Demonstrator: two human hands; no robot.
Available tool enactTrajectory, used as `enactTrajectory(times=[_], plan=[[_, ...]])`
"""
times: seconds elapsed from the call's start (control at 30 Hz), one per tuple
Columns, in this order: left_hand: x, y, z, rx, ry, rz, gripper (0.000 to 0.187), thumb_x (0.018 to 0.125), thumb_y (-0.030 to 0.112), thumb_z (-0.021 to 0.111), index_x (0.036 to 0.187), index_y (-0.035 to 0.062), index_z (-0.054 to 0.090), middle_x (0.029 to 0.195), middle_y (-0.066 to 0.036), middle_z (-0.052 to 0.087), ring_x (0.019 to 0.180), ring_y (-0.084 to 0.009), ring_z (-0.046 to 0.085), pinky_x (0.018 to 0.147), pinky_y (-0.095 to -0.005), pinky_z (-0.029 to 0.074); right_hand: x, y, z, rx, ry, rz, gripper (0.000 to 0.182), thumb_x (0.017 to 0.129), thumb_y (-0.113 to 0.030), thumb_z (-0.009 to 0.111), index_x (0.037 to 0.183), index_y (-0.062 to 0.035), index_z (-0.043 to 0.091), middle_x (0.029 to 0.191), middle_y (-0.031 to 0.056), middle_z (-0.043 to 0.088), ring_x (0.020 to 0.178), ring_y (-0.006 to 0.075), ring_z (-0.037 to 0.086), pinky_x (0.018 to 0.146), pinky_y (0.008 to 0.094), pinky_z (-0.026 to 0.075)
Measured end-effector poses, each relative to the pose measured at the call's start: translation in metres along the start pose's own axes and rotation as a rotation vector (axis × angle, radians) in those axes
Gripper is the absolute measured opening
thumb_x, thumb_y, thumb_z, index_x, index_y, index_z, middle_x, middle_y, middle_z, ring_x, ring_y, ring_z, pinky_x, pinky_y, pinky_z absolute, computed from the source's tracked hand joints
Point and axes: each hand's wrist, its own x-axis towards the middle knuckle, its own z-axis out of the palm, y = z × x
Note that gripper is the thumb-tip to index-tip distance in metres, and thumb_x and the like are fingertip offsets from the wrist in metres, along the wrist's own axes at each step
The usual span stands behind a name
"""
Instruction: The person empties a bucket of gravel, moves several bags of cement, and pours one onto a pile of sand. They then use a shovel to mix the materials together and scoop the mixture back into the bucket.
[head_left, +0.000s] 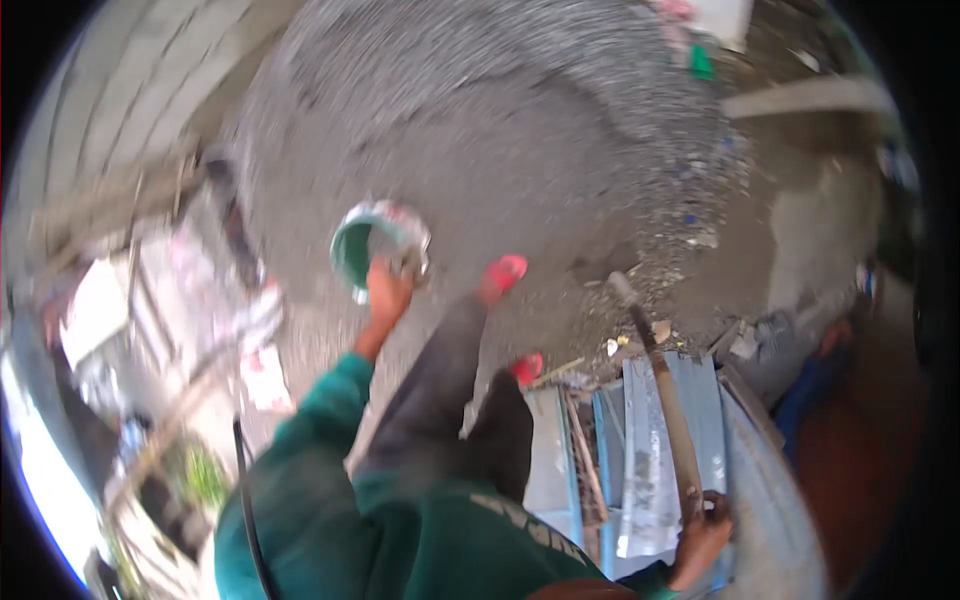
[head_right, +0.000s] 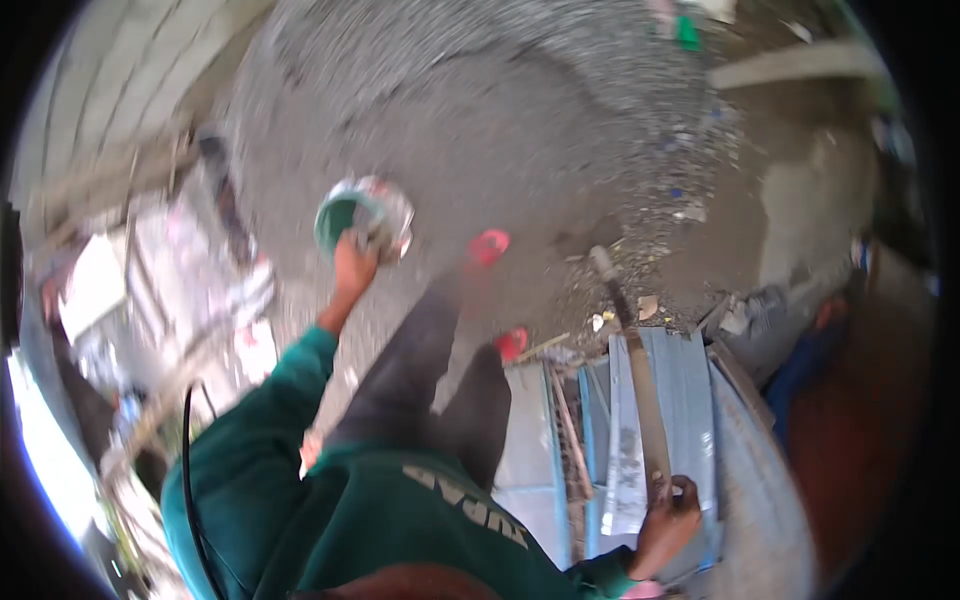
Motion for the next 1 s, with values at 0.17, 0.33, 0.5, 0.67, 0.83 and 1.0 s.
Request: enactTrajectory(times=[0.17, 0.33, 0.5, 0.67, 0.83, 1.0], plan=[[0.002, -0.111, -0.018, 0.088, -0.095, -0.578, 0.034, 0.069, 0.022, 0.072, 0.091, -0.0008, 0.062, 0.103, -0.028, 0.061, 0.098, -0.0422, 0.059, 0.081, -0.0467, 0.047, 0.004, 0.003, 0.007, 0.042, -0.109, 0.075, 0.037, 0.087, -0.033, 0.064, 0.083, 0.0037, 0.062, 0.059, 0.0135, 0.055, 0.043, 0.0213, 0.05, 0.041, 0.0352, 0.037], [0.021, -0.238, 0.033, 0.102, 0.061, -0.787, 0.051, 0.068, 0.035, 0.074, 0.103, -0.0009, 0.066, 0.097, -0.026, 0.066, 0.096, -0.0359, 0.065, 0.081, -0.0423, 0.051, 0.006, 0.015, 0.011, 0.061, -0.138, 0.056, 0.038, 0.089, -0.035, 0.063, 0.084, 0.0033, 0.063, 0.06, 0.01, 0.056, 0.044, 0.016, 0.053, 0.035, 0.0289, 0.038], [0.026, -0.228, 0.067, -0.036, -0.04, -0.576, 0.061, 0.07, 0.044, 0.071, 0.106, -0.0039, 0.06, 0.101, -0.029, 0.064, 0.1, -0.0403, 0.062, 0.083, -0.0453, 0.05, -0.001, 0.014, 0.018, 0.049, -0.138, 0.089, 0.034, 0.087, -0.03, 0.065, 0.084, 0.004, 0.062, 0.06, 0.0096, 0.055, 0.046, 0.0162, 0.054, 0.037, 0.0302, 0.039], [-0.041, -0.03, 0.155, -0.481, -0.678, -0.138, 0.026, 0.081, 0.025, 0.06, 0.093, 0.003, 0.065, 0.091, -0.021, 0.065, 0.081, -0.0384, 0.062, 0.072, -0.0426, 0.05, -0.051, 0.096, 0.078, 0.297, -0.403, 0.04, 0.024, 0.084, -0.022, 0.065, 0.078, 0.0008, 0.061, 0.052, 0.0043, 0.052, 0.042, 0.0122, 0.048, 0.039, 0.0285, 0.038], [-0.177, 0.158, 0.219, -0.769, -1.31, -0.201, 0.032, 0.084, 0.031, 0.067, 0.102, 0.006, 0.063, 0.091, -0.007, 0.066, 0.079, -0.0235, 0.064, 0.068, -0.0417, 0.053, -0.09, 0.105, 0.114, 0.336, -0.321, 0.142, 0.024, 0.077, -0.02, 0.072, 0.083, 0.0004, 0.062, 0.06, 0.0151, 0.058, 0.051, 0.0283, 0.057, 0.049, 0.0388, 0.043], [-0.272, 0.259, 0.251, -0.977, -1.607, -0.856, 0.036, 0.085, 0.03, 0.068, 0.108, 0.0039, 0.057, 0.091, -0.014, 0.064, 0.079, -0.0287, 0.064, 0.068, -0.046, 0.053, -0.123, 0.116, 0.137, 0.516, -0.307, 0.232, 0.037, 0.068, -0.024, 0.08, 0.091, -0.0018, 0.061, 0.07, 0.0198, 0.062, 0.064, 0.039, 0.062, 0.058, 0.042, 0.049]])
